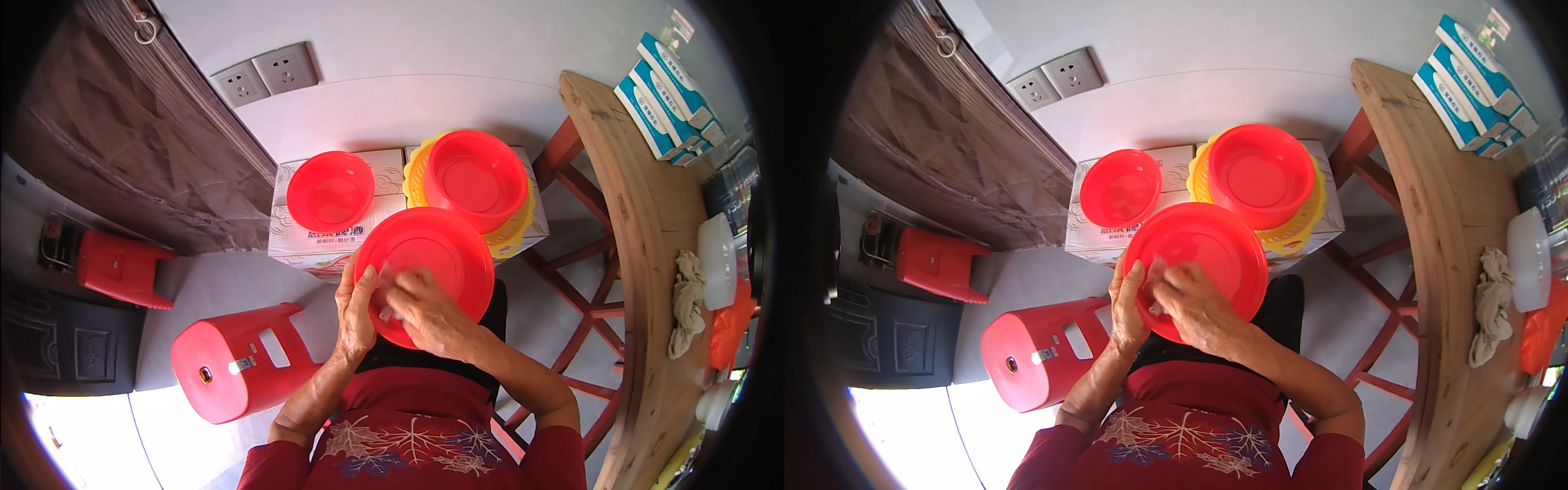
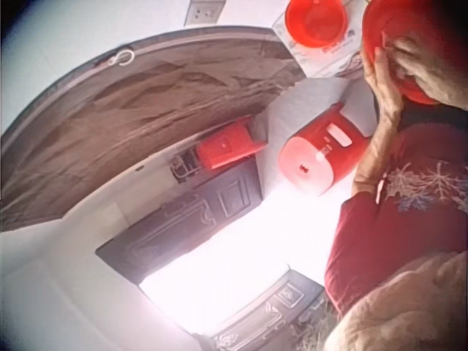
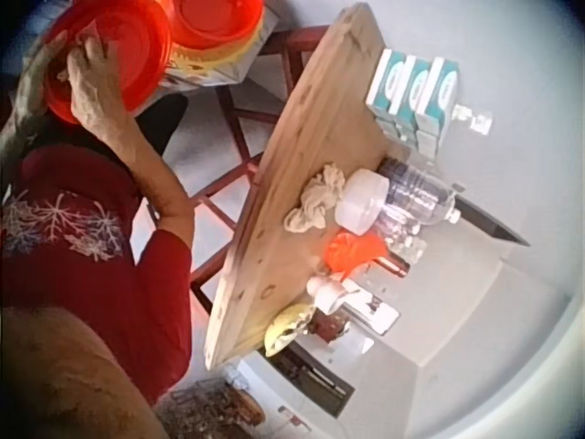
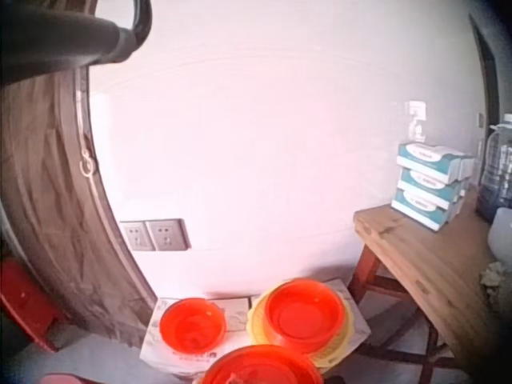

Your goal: The person wipes the interior and exterior surfaces of red plastic bowls using a white cloth. They handle the bowls one at a time, rotating them to clean different sides, and place them back on a stack on a cardboard box.

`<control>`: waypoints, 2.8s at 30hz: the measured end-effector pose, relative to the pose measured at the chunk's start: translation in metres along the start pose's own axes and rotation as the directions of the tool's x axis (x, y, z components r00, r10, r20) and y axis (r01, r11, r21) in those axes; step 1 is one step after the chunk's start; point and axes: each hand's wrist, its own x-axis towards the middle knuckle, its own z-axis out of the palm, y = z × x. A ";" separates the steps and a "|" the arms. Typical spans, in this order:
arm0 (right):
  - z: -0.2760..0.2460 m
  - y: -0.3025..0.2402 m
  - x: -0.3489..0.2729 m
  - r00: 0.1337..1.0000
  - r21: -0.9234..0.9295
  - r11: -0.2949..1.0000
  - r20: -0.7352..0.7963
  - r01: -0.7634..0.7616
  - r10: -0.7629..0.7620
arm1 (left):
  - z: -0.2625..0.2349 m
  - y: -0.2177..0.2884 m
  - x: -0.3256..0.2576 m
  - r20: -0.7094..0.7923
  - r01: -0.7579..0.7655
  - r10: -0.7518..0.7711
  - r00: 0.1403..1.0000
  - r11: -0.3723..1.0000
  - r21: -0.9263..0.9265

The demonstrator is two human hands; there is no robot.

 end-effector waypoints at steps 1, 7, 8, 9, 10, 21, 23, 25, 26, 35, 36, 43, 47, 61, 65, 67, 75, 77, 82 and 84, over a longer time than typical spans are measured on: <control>0.002 -0.001 -0.005 1.000 0.104 0.994 0.012 -0.022 0.020 | -0.001 0.000 0.000 -0.001 0.019 -0.019 1.000 1.000 -0.001; 0.000 -0.013 0.013 0.960 0.231 0.973 -0.278 0.026 0.040 | -0.011 -0.015 0.000 0.034 0.008 -0.010 0.999 0.997 0.077; 0.001 -0.011 0.019 0.944 0.139 0.988 -0.329 0.061 -0.012 | -0.006 -0.017 0.000 0.010 -0.026 0.025 1.000 1.000 0.012; 0.002 -0.007 0.025 0.925 0.043 0.995 -0.374 0.090 -0.068 | -0.005 -0.013 -0.001 0.070 -0.074 0.069 0.995 0.995 0.070; 0.000 -0.003 0.031 0.903 -0.053 0.992 -0.411 0.114 -0.126 | -0.002 -0.006 -0.003 0.131 -0.125 0.109 0.985 0.984 0.124; -0.025 0.030 0.004 0.960 -0.726 0.656 -0.281 -0.206 -0.010 | 0.000 0.005 -0.003 0.063 -0.197 0.190 0.980 0.972 0.124; -0.010 0.031 -0.006 0.946 -0.623 0.742 -0.320 -0.248 0.047 | -0.003 -0.001 0.000 0.063 -0.236 0.228 0.972 0.951 0.201; -0.009 0.033 -0.007 0.929 -0.441 0.857 -0.353 -0.266 0.107 | -0.001 -0.003 0.000 0.031 -0.213 0.211 0.977 0.970 0.120; -0.011 0.035 -0.002 0.907 -0.347 0.893 -0.398 -0.288 0.138 | 0.001 -0.005 -0.002 0.017 -0.197 0.196 0.980 0.977 0.081; 0.013 0.007 0.026 0.950 0.096 0.995 -0.310 -0.014 0.044 | 0.001 -0.010 -0.001 0.056 -0.229 0.224 0.973 0.969 0.094; 0.016 0.004 0.024 0.955 0.154 0.988 -0.296 0.032 0.015 | -0.001 -0.010 0.000 0.066 -0.237 0.231 0.971 0.966 0.103; 0.001 0.011 -0.004 0.978 0.272 0.962 0.201 0.001 -0.058 | -0.008 -0.007 0.006 -0.082 -0.239 0.248 0.965 0.965 0.105; -0.050 0.018 -0.013 0.939 0.389 0.916 0.341 -0.102 -0.041 | -0.010 -0.005 0.008 -0.044 -0.347 0.358 0.933 0.925 0.157; 0.017 0.003 0.012 0.978 -0.060 0.988 -0.147 0.140 -0.148 | -0.009 -0.004 0.004 -0.018 -0.306 0.313 0.950 0.940 0.152; 0.014 0.009 -0.011 0.977 0.215 0.977 0.210 -0.006 -0.040 | -0.002 0.005 0.003 -0.010 -0.395 0.402 0.915 0.903 0.170; -0.007 0.018 -0.021 0.958 0.288 0.958 0.277 -0.012 -0.072 | -0.010 0.004 0.001 0.022 -0.434 0.440 0.898 0.873 0.222; 0.001 0.024 0.000 0.959 -0.658 0.724 -0.284 -0.208 0.016 | 0.006 0.008 -0.006 0.075 -0.550 0.573 0.816 0.731 0.404; 0.015 0.019 -0.005 0.980 -0.565 0.809 -0.184 -0.163 0.069 | 0.006 0.005 -0.004 0.047 -0.549 0.574 0.817 0.751 0.368; 0.032 -0.010 -0.018 0.987 0.024 0.999 -0.160 0.023 -0.019 | -0.005 -0.002 0.005 -0.078 -0.493 0.557 0.827 0.785 0.376; 0.025 -0.019 -0.020 0.980 0.165 0.986 -0.197 0.019 0.014 | -0.023 -0.005 0.013 -0.219 -0.377 0.464 0.859 0.861 0.342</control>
